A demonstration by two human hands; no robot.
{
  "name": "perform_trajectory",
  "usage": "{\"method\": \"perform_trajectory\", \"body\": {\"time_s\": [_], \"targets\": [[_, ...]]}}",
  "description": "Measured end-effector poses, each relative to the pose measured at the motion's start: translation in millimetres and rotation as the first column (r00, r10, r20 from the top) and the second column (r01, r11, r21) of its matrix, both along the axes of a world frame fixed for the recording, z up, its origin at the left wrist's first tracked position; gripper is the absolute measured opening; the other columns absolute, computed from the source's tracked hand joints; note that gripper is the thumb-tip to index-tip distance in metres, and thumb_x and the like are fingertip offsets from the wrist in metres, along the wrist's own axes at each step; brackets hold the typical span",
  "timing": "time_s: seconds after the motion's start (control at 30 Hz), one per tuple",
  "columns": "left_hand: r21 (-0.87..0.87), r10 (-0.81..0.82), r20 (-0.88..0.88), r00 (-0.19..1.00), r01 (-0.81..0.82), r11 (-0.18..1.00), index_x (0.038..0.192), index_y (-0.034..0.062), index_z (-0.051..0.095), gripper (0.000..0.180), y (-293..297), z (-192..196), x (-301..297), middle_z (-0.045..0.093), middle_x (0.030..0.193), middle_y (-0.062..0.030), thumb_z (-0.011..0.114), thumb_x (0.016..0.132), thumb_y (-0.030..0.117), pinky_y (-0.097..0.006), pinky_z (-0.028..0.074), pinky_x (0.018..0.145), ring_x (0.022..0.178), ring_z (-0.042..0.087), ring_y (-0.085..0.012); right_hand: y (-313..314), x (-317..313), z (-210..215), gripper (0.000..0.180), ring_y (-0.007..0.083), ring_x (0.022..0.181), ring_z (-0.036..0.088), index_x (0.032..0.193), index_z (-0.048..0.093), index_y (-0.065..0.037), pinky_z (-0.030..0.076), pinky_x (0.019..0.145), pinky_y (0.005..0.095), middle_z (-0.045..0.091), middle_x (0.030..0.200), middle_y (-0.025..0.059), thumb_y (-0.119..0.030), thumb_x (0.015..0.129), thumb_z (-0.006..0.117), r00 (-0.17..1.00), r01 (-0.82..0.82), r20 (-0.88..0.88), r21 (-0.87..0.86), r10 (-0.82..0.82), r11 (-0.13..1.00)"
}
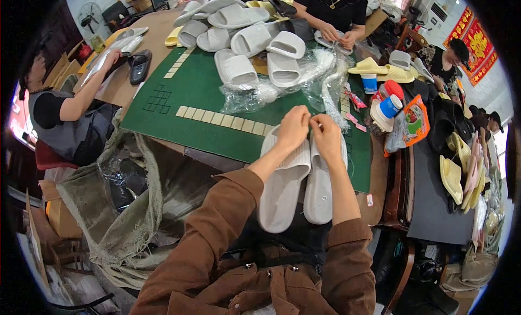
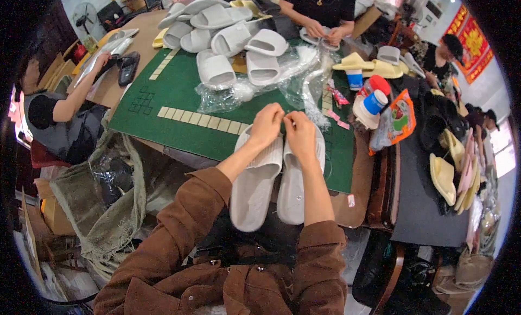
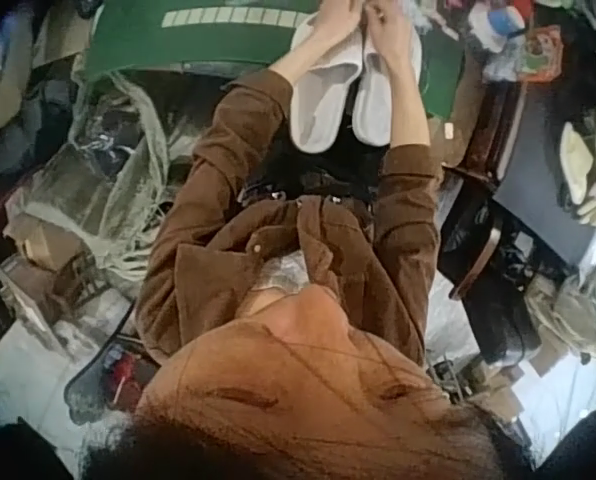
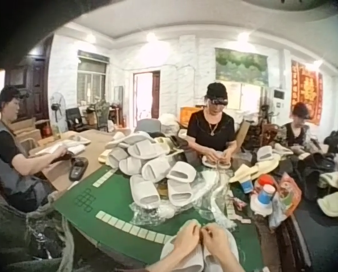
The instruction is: Inspecting, pairing, and packaging various styles of slippers and slides into a mesh bag.
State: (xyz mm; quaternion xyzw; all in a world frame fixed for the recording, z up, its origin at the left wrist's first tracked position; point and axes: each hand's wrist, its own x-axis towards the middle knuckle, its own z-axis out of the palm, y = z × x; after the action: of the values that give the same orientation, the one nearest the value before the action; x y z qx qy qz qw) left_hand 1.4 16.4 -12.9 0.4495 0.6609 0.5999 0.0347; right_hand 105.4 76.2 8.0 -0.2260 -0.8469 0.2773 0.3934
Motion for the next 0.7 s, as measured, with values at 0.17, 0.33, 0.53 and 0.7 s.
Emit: {"method": "perform_trajectory", "body": {"time_s": [0.17, 0.33, 0.53, 0.7], "targets": [[-0.004, -0.001, 0.055, 0.998, 0.001, 1.000, 0.082, -0.0006, 0.051, 0.009, -0.5, -0.3, -5.5, 0.055, 0.078, -0.0165, 0.051, 0.087, 0.007, -0.041, 0.043, 0.066, 0.073, 0.055, -0.0342, -4.9, -1.9, 5.7, 0.007, 0.0265, 0.064, 0.059, 0.084, 0.062, 0.000, 0.046, 0.059, 0.0338, 0.060, 0.078, 0.0137, -0.006, 0.082, 0.062, 0.998, -0.047, -0.044, -0.013, 0.047, 0.999], [-0.004, -0.038, 0.101, 0.994, 0.038, 0.999, 0.081, -0.0003, 0.051, 0.012, 1.5, -1.0, -6.4, 0.056, 0.078, -0.0166, 0.052, 0.087, 0.010, -0.042, 0.043, 0.067, 0.075, 0.055, -0.0346, 1.8, -1.9, 4.2, 0.009, 0.0266, 0.064, 0.058, 0.084, 0.061, 0.001, 0.046, 0.059, 0.0344, 0.060, 0.077, 0.0139, -0.007, 0.082, 0.063, 0.999, -0.021, 0.047, -0.053, 0.024, 0.998], [-0.001, -0.028, 0.128, 0.991, 0.029, 1.000, 0.082, -0.0004, 0.051, 0.013, 1.8, -4.3, -11.3, 0.056, 0.077, -0.0170, 0.052, 0.087, 0.012, -0.042, 0.043, 0.067, 0.075, 0.056, -0.0351, -6.2, -5.2, 5.4, 0.008, 0.0265, 0.062, 0.057, 0.083, 0.062, 0.001, 0.045, 0.058, 0.0352, 0.059, 0.076, 0.0137, -0.007, 0.083, 0.062, 1.000, -0.026, -0.015, 0.036, 0.026, 0.999], [-0.003, -0.089, 0.265, 0.960, 0.093, 0.996, 0.081, -0.0007, 0.050, 0.014, -2.9, 2.6, -12.8, 0.056, 0.075, -0.0161, 0.054, 0.087, 0.012, -0.039, 0.043, 0.064, 0.070, 0.056, -0.0318, -7.4, -0.7, 8.3, 0.013, 0.0205, 0.061, 0.058, 0.090, 0.065, -0.001, 0.046, 0.056, 0.0315, 0.060, 0.076, 0.0110, -0.006, 0.079, 0.067, 0.999, -0.042, -0.013, -0.058, 0.041, 0.997]]}}
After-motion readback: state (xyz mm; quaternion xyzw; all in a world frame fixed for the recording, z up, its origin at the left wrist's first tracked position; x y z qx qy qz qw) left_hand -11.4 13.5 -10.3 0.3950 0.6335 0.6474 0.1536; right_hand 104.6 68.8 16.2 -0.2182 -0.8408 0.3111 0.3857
